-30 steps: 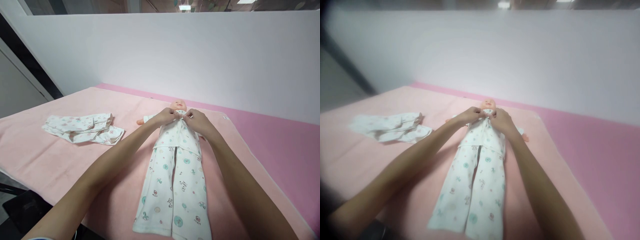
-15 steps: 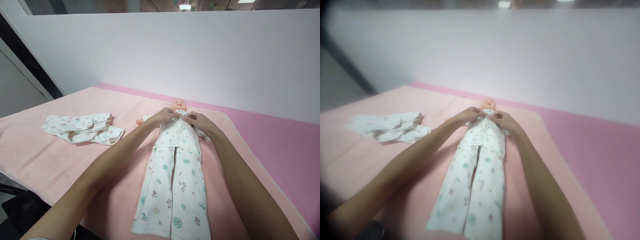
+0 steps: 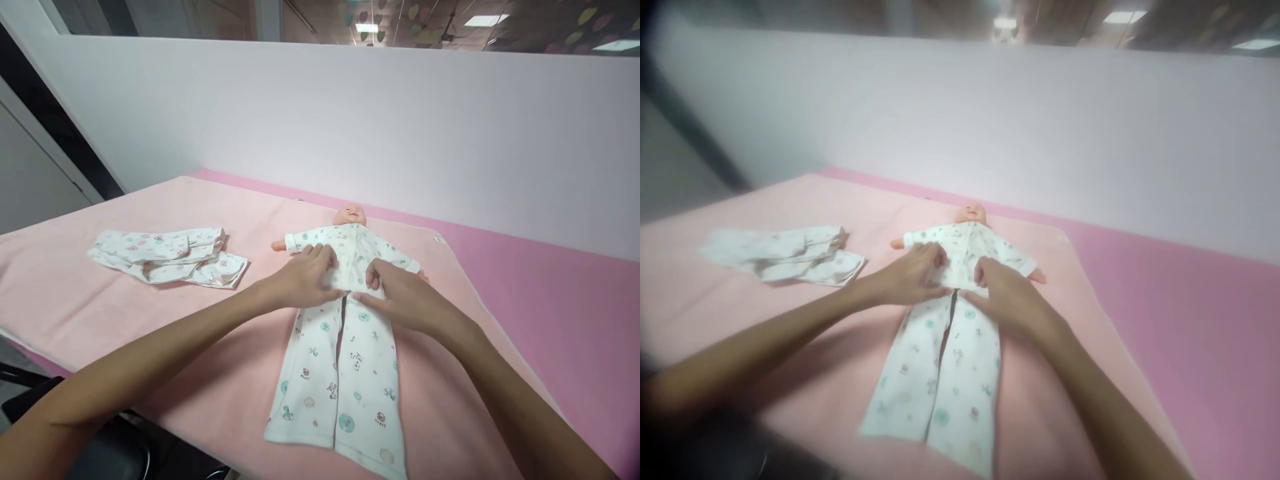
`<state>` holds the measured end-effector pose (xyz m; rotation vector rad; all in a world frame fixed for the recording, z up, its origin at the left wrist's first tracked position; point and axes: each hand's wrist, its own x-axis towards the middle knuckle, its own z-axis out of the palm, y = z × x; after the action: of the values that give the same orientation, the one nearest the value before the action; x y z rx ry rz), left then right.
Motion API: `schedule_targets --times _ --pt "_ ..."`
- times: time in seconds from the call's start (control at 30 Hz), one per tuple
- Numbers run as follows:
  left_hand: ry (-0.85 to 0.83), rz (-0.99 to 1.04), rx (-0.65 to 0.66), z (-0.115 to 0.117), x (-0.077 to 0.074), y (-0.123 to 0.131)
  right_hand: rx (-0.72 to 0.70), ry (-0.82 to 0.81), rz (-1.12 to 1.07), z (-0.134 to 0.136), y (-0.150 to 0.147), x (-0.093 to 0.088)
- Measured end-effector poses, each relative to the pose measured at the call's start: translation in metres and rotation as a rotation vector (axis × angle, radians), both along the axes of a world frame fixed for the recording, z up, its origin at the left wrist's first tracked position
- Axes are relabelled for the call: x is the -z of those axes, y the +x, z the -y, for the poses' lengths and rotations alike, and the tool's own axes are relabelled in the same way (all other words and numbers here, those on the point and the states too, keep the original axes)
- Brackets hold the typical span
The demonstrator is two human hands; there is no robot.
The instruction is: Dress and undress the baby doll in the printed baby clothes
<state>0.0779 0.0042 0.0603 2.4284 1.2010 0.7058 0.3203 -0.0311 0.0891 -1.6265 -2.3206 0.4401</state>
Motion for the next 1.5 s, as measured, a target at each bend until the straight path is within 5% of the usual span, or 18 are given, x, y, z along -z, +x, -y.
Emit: schedule_targets --times 0.2,0.37,0.5,0.6,0.67,0.77,0.9,1.0,1.17,1.37,1.5 --pt "0.083 -0.134 -0.131 0.019 0.026 0.01 0.067 0.227 0.138 0.008 -0.018 0.04" --pt "0.287 -0.272 -0.216 0.01 0.014 0.017 0.125 0.3 0.057 0.005 -0.012 0.031" --pt "0.008 -0.02 -0.395 -0.013 0.01 -0.032 0.313 0.3 -0.048 0.015 0.044 0.018" --pt "-0.209 0.048 -0.517 -0.017 0.026 -0.088 0.447 0.146 -0.039 0.03 0.105 0.03" --pt "-0.213 -0.077 -0.574 -0.009 0.041 -0.117 0.445 -0.027 0.014 0.04 0.137 0.049" --pt "-0.089 -0.187 -0.565 0.006 0.054 -0.13 0.509 -0.043 0.023 0.05 0.15 0.073" --pt "0.076 -0.057 -0.409 0.005 0.04 -0.094 0.522 0.197 -0.11 0.039 0.108 0.072" --pt "0.073 0.115 -0.228 -0.013 0.024 -0.048 0.379 0.323 -0.24 0.009 0.064 0.057" --pt "-0.121 0.272 -0.174 -0.049 0.027 0.012 0.158 0.168 -0.369 -0.048 0.024 0.046" --pt "-0.163 0.397 -0.311 -0.051 0.054 0.025 0.226 -0.022 -0.459 -0.07 0.027 0.06" --pt "-0.131 0.3 -0.287 -0.046 0.049 0.019 0.152 -0.052 -0.402 -0.066 0.027 0.058"
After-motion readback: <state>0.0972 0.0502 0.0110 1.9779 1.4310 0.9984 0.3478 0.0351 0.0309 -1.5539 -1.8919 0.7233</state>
